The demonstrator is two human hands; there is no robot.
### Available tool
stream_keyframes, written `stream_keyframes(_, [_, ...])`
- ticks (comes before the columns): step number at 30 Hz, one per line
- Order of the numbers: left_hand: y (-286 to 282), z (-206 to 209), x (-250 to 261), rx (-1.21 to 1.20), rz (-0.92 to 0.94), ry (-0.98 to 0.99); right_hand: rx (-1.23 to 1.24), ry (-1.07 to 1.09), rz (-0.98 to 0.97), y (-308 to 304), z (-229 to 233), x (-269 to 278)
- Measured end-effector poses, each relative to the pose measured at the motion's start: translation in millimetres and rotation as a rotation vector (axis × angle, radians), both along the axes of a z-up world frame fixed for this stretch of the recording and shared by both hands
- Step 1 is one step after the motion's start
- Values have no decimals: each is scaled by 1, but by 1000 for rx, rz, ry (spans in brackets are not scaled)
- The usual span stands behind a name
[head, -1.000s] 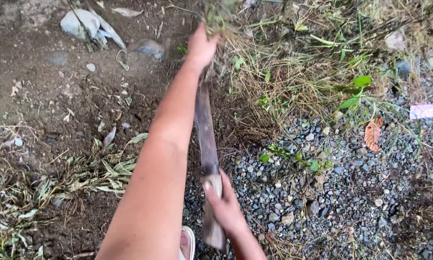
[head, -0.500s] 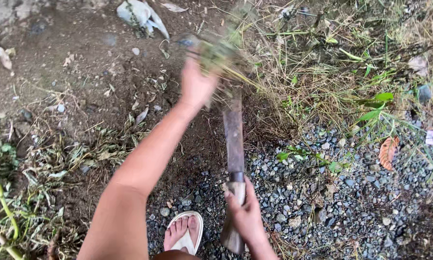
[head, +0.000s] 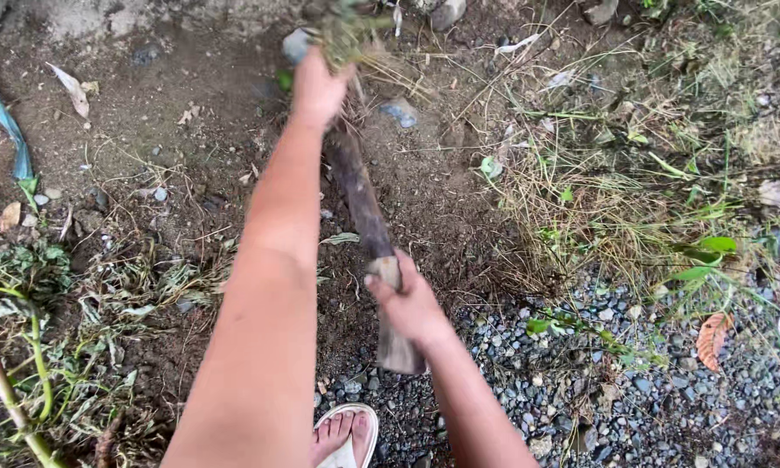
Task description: The person clears weeds from the ground by pulling plants by hand and cutting roots with a machete.
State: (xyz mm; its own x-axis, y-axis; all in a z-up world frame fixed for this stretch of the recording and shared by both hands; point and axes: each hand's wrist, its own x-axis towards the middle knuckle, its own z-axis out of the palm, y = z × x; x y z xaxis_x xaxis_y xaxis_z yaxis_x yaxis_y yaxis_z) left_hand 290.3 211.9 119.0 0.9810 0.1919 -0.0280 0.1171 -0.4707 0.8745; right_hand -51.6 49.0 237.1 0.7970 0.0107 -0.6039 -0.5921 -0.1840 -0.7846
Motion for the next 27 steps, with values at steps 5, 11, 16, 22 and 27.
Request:
stream_keyframes(5, [-3, 2, -39, -120, -25, -6, -72, 113, 7, -12, -1, -26])
stream_keyframes(11, [3, -15, -148, -291, 53, -267, 164, 182, -67, -6, -38, -146])
stream_keyframes(16, [60, 6, -310, -166, 7, 100, 381, 302, -128, -43, -56, -235])
stream_keyframes(22, [115, 7, -442, 213, 215, 321, 451, 331, -301, -63, -75, -297])
stream_keyframes(27, [184, -5, -495, 344, 235, -75, 428, 214, 75, -70, -43, -285])
